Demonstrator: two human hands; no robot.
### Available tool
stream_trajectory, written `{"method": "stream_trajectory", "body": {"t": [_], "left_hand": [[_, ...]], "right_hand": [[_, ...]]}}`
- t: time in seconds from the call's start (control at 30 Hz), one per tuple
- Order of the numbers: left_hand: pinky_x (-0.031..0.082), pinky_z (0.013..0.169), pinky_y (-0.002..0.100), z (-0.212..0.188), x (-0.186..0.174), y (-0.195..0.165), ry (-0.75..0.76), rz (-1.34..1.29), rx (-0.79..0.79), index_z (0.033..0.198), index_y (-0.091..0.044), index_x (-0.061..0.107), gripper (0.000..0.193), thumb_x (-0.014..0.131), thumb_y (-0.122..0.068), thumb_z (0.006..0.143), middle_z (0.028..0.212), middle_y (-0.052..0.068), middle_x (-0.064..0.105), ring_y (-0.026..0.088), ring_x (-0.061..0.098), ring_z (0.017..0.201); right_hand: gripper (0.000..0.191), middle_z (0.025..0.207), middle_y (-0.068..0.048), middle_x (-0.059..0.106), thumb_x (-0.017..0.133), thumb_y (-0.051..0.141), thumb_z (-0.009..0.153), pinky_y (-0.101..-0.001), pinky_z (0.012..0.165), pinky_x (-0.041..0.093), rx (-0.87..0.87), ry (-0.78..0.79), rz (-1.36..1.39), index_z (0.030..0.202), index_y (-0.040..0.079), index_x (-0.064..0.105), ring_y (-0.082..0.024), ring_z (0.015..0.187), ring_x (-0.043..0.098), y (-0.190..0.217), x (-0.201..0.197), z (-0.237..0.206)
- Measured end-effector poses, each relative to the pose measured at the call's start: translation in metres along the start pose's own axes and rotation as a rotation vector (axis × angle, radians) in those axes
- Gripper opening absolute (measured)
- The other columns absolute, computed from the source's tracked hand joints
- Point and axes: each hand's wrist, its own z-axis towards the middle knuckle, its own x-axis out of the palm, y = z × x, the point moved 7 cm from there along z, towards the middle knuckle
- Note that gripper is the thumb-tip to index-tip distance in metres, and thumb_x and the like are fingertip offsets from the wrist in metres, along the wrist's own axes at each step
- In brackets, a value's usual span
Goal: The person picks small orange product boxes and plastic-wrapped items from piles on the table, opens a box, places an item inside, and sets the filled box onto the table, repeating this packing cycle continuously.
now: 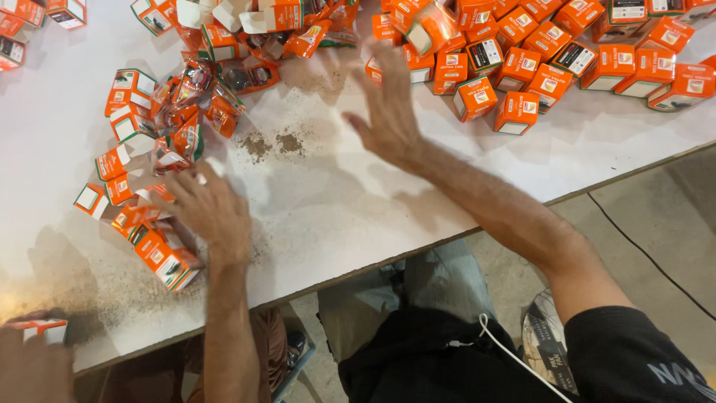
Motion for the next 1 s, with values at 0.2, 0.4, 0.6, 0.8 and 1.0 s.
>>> {"method": "stream_trajectory", "body": {"t": [0.2,0.4,0.6,0.8,1.0], "left_hand": [[0.047,0.106,0.042,0.015,0.032,-0.107,-0.071,-1.138,0.174,0.139,0.0,0.044,0.044,0.055,-0.027,0.106,0.135,0.02,0.046,0.033,0.054,0.124],[0.036,0.117,0.056,0.061,0.04,-0.095,-0.168,-0.752,0.331,0.146,0.0,0.05,0.042,0.058,-0.025,0.113,0.144,0.019,0.054,0.04,0.051,0.136],[0.047,0.086,0.054,0.098,0.053,-0.047,-0.122,-0.276,0.244,0.133,0.004,0.053,0.052,0.067,-0.014,0.086,0.12,0.029,0.056,0.044,0.055,0.107],[0.053,0.083,0.047,0.062,0.035,-0.088,-0.001,-0.681,0.328,0.13,-0.005,0.06,0.035,0.067,-0.004,0.096,0.116,0.019,0.062,0.039,0.064,0.105],[0.063,0.086,0.037,0.025,-0.014,-0.109,-0.483,-1.184,0.445,0.128,-0.001,0.051,0.039,0.072,0.008,0.097,0.128,0.022,0.058,0.035,0.069,0.11]], "right_hand": [[0.11,0.15,-0.03,0.041,0.083,0.032,0.089,-0.047,0.116,0.035,0.059,0.607,0.621,0.159,0.001,0.005,-0.043,0.139,0.041,0.043,0.052,-0.021],[0.097,0.154,-0.028,0.04,0.073,0.015,0.096,-0.052,0.117,0.037,0.253,0.372,0.761,0.164,0.0,0.004,-0.043,0.144,0.043,0.008,0.039,-0.02],[0.086,0.124,-0.023,0.05,0.078,0.008,0.095,-0.0513,0.098,0.042,0.184,0.474,0.378,0.158,-0.001,0.019,-0.041,0.11,0.051,-0.002,0.056,-0.028],[0.06,0.123,-0.017,0.062,0.086,0.016,0.088,-0.0452,0.096,0.05,0.241,0.435,0.518,0.135,0.004,0.051,-0.033,0.113,0.06,-0.011,0.055,-0.025],[0.059,0.101,-0.012,0.072,0.095,0.022,0.071,-0.042,0.091,0.052,0.383,0.504,0.44,0.123,0.008,0.072,-0.031,0.099,0.064,-0.021,0.05,-0.02]]}}
